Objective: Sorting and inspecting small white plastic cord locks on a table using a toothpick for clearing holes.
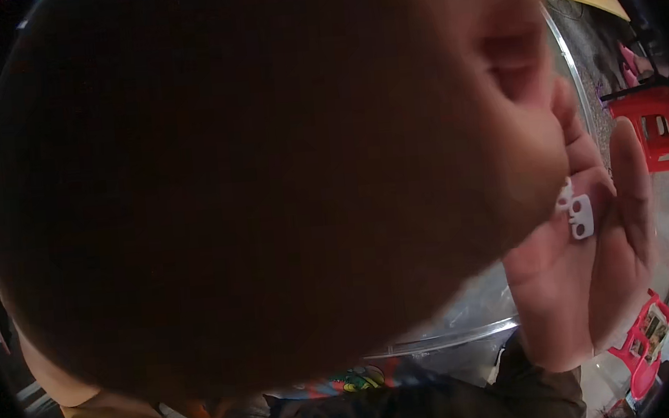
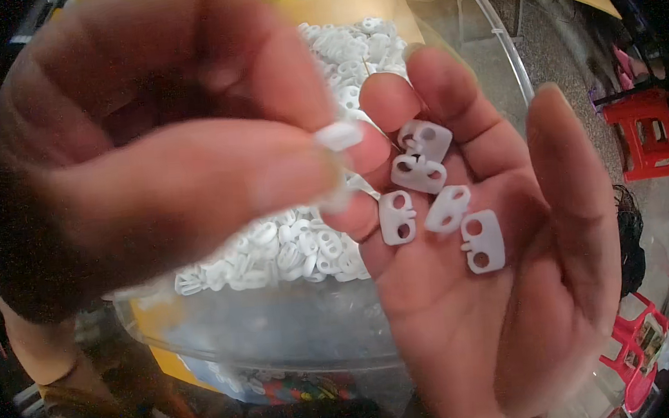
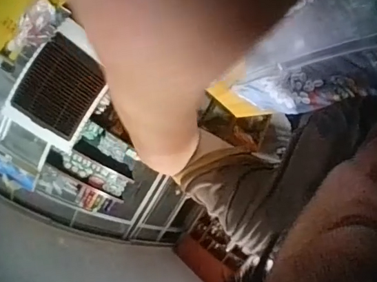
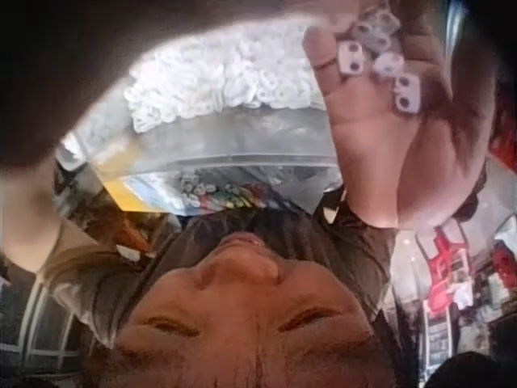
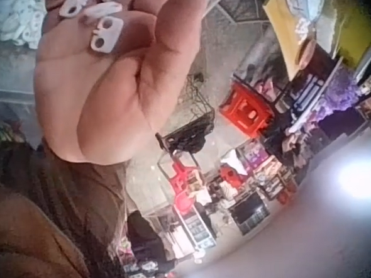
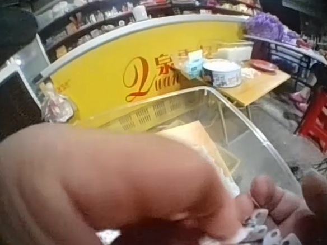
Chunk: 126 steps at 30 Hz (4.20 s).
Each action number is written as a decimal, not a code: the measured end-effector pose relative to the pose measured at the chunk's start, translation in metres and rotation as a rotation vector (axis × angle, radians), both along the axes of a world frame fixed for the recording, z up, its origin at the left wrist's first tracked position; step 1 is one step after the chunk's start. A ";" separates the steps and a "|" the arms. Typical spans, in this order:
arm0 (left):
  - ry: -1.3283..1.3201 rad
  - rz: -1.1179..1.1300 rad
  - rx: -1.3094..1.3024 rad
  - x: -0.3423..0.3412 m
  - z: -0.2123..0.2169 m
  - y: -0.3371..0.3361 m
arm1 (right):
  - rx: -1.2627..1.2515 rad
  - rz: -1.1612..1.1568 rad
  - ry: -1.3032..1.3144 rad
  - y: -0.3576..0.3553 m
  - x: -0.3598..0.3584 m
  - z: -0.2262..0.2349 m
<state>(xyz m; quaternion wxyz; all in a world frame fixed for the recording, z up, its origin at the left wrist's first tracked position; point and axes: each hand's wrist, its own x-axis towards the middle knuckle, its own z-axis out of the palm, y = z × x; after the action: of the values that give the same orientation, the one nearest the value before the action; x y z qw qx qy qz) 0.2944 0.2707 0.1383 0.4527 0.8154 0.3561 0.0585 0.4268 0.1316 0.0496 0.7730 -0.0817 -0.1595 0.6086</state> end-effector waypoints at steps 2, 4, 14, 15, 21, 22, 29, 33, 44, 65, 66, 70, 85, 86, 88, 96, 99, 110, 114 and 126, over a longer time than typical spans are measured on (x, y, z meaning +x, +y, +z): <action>-0.036 0.004 0.011 0.000 -0.003 -0.001 | 0.056 0.047 0.083 -0.004 0.004 -0.004; -0.069 0.012 0.018 0.000 -0.008 -0.003 | 0.109 0.097 0.169 -0.007 0.006 -0.009; 0.302 -0.167 -0.180 -0.015 -0.033 0.029 | 0.013 -0.117 0.198 0.005 -0.008 0.031; 0.398 -0.264 -0.091 -0.023 -0.037 0.029 | -0.021 -0.266 0.219 0.002 -0.013 0.036; 0.572 -0.410 0.053 -0.045 -0.060 0.038 | -0.111 -0.207 0.221 0.024 -0.026 0.019; 0.495 -0.290 -0.122 -0.043 -0.063 0.041 | -0.124 -0.209 0.210 0.027 -0.028 0.017; 0.611 -0.198 -0.348 -0.025 -0.061 0.033 | -0.193 -0.201 0.177 0.019 -0.028 0.018; 0.633 -0.242 -0.301 -0.024 -0.059 0.034 | -0.215 -0.196 0.173 0.019 -0.026 0.018; 0.543 -0.234 -0.253 -0.026 -0.064 0.031 | -0.282 -0.176 0.150 0.019 -0.022 0.027; 0.241 0.067 -0.493 -0.009 0.013 0.013 | -0.325 -0.120 0.194 0.006 -0.018 0.061; 0.179 0.072 -0.495 -0.009 0.016 0.009 | -0.360 -0.101 0.135 0.008 -0.014 0.053; 0.042 0.005 -0.486 -0.006 0.037 -0.011 | -0.448 0.004 0.138 0.005 -0.004 0.049; -0.251 -0.278 0.361 -0.048 0.053 -0.095 | -0.430 0.155 0.222 -0.064 -0.052 0.082; -0.259 -0.302 0.405 -0.060 0.056 -0.101 | -0.413 0.162 0.225 -0.073 -0.059 0.082; -0.236 -0.214 0.354 -0.087 0.054 -0.116 | -0.441 0.187 0.225 -0.086 -0.072 0.080; -0.413 0.187 0.168 -0.216 -0.010 -0.198 | -0.638 0.364 0.135 -0.154 -0.138 0.045; -0.512 0.536 0.065 -0.263 -0.057 -0.241 | -0.634 0.510 0.157 -0.180 -0.162 0.022; -0.334 0.802 0.015 -0.318 -0.132 -0.318 | -0.884 0.514 0.095 -0.251 -0.233 -0.016; -0.390 0.611 0.135 -0.303 -0.107 -0.328 | -0.689 0.494 0.124 -0.261 -0.239 -0.012; -0.401 0.162 0.565 -0.272 -0.085 -0.357 | -0.579 0.552 0.177 -0.276 -0.240 0.000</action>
<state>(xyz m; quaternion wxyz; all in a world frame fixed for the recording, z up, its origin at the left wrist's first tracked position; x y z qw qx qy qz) 0.0220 -0.0865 0.0532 0.2640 0.8498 0.2936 0.3493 0.1866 -0.1446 0.0497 0.5364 -0.1974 0.0695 0.8176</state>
